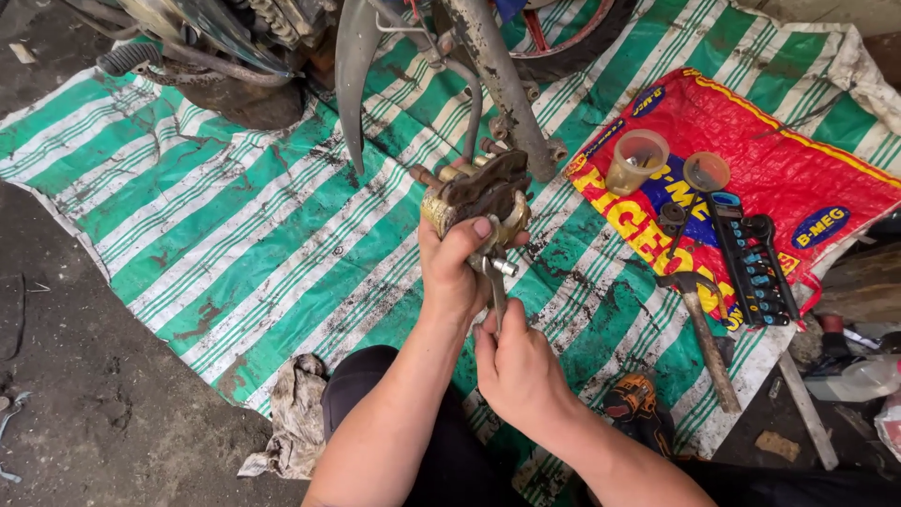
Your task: Disassembling a motorcycle brake caliper using an impact driver, wrench, and hammer
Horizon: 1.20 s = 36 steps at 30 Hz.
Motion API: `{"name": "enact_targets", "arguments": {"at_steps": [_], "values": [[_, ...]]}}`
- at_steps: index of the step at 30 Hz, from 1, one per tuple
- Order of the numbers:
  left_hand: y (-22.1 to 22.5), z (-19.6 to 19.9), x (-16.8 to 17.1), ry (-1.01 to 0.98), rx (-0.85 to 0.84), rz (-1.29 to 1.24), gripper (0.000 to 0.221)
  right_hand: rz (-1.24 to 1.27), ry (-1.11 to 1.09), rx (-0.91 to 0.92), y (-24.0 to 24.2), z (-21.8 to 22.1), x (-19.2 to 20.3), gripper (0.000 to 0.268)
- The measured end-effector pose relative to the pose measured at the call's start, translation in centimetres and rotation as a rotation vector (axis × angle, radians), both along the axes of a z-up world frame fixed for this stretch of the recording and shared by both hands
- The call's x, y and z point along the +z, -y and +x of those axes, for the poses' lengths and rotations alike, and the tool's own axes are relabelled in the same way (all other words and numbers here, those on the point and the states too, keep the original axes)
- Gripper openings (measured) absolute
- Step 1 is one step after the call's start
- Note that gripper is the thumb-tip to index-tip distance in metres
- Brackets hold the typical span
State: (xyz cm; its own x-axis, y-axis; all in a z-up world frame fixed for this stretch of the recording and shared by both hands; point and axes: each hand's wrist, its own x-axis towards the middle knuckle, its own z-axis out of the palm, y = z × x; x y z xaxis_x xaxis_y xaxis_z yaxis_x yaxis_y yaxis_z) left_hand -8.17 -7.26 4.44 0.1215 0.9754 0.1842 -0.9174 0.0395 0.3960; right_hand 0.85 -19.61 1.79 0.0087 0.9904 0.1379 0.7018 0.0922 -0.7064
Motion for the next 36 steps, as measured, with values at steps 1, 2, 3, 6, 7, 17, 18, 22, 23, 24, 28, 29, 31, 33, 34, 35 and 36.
{"name": "enact_targets", "arguments": {"at_steps": [1,2,3,6,7,17,18,22,23,24,28,29,31,33,34,35,36], "values": [[-0.1,-0.2,-0.3,0.003,0.001,0.002,0.092,0.002,0.003,0.001,0.4,0.2,0.8,0.02],[-0.3,-0.5,-0.6,0.017,-0.011,0.01,0.091,-0.086,-0.137,0.059,0.8,0.3,1.6,0.016],[-0.4,-0.8,-0.9,0.03,-0.023,0.018,0.089,-0.175,-0.277,0.118,1.2,0.4,2.4,0.012],[-0.1,-0.5,-0.6,0.091,-0.064,-0.006,0.092,-0.128,-0.301,0.066,1.3,0.2,1.7,0.012],[0.3,-0.3,-0.6,0.091,-0.066,-0.009,0.092,-0.131,-0.302,0.064,1.4,-0.1,1.2,0.012],[-0.3,-1.5,0.8,-0.041,-0.003,-0.066,0.078,0.403,-0.196,0.17,-4.5,7.0,-6.2,0.023],[-0.6,-1.3,0.9,-0.086,0.085,-0.061,0.068,0.413,-0.171,0.211,-6.0,8.7,-7.1,0.031],[-0.9,-1.1,0.4,-0.05,0.079,-0.093,0.069,0.456,0.02,0.379,-8.5,9.5,0.4,0.034],[-0.8,-1.2,0.7,-0.057,0.08,-0.06,0.072,0.496,0.078,0.416,-9.0,9.7,1.0,0.034],[-0.8,-1.2,1.0,-0.063,0.081,-0.027,0.075,0.536,0.136,0.453,-9.6,9.9,1.6,0.034],[-0.6,-1.1,1.4,-0.084,0.073,-0.037,0.08,0.558,0.165,0.509,-10.1,9.1,4.4,0.035],[-1.0,-0.9,0.7,-0.078,0.073,-0.023,0.08,0.57,0.188,0.535,-10.3,8.9,4.9,0.035],[-1.5,-0.7,0.0,-0.075,0.072,-0.009,0.08,0.581,0.207,0.561,-10.6,8.6,5.7,0.035],[-1.5,-0.7,-0.1,-0.085,0.076,-0.014,0.075,0.466,0.228,0.6,-10.9,8.6,6.3,0.037],[-1.5,-0.7,0.0,-0.085,0.079,-0.015,0.075,0.466,0.227,0.604,-11.0,8.7,7.0,0.037],[-1.5,-0.7,0.1,-0.087,0.067,-0.012,0.074,0.402,0.225,0.632,-11.2,8.8,7.7,0.036],[-1.4,-0.8,0.3,-0.089,0.056,-0.01,0.074,0.337,0.222,0.661,-11.3,8.8,8.4,0.034]]}}
